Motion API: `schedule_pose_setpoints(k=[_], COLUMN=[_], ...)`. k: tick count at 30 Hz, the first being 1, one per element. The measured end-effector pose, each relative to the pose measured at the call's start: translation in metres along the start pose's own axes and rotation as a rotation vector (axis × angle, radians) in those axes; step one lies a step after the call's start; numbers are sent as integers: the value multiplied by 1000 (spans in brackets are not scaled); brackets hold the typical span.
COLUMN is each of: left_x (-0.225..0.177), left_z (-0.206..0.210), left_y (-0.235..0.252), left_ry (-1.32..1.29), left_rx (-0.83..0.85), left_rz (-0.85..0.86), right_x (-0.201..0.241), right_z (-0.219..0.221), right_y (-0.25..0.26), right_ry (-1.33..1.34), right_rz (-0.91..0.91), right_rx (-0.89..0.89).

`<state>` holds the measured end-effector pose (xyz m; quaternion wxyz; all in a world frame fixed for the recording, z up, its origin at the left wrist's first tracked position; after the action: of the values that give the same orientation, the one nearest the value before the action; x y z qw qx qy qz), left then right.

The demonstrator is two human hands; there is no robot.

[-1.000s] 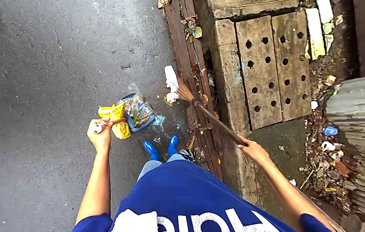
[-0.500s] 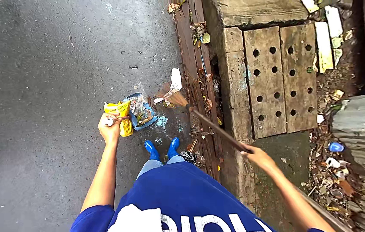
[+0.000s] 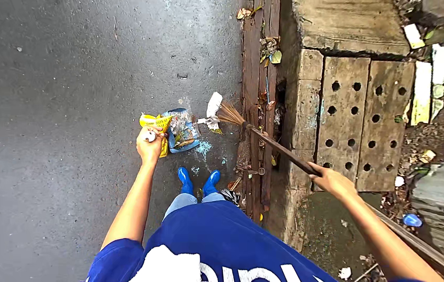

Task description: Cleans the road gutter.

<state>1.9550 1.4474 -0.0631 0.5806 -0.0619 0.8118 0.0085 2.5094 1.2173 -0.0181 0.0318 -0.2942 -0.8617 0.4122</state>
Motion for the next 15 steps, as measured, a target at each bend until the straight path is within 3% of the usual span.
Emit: schedule_pose_setpoints(k=[3,6,8,11,15], left_x=[-4,-4,-3,-2,1], left_z=[0,0,1,0,-12], left_y=[3,7,8,6,7], left_ry=[16,34,46,67,44], left_rx=[-13,-14,-17,-25,-44], left_rz=[-3,-19,-35,-58,-55], right_x=[9,66,107,149,187], right_z=[-21,10,46,98,121], right_y=[-7,20,22,-14,-62], right_ry=[-26,-69,-139,-168,-151], right_rz=[104,113,29,-117,-237], right_rx=[-51,-27,74,229,317])
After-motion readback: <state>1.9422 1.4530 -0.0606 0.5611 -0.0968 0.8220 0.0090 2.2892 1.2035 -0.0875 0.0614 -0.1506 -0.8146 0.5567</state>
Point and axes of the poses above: each hand's wrist, its own y-axis towards the middle knuckle, its own z-axis out of the palm, x = y × z, the point moved 8 cm from there along y, towards the middle knuckle, and after that the axes turned 5 degrees about -y, right-handed, at the moved point
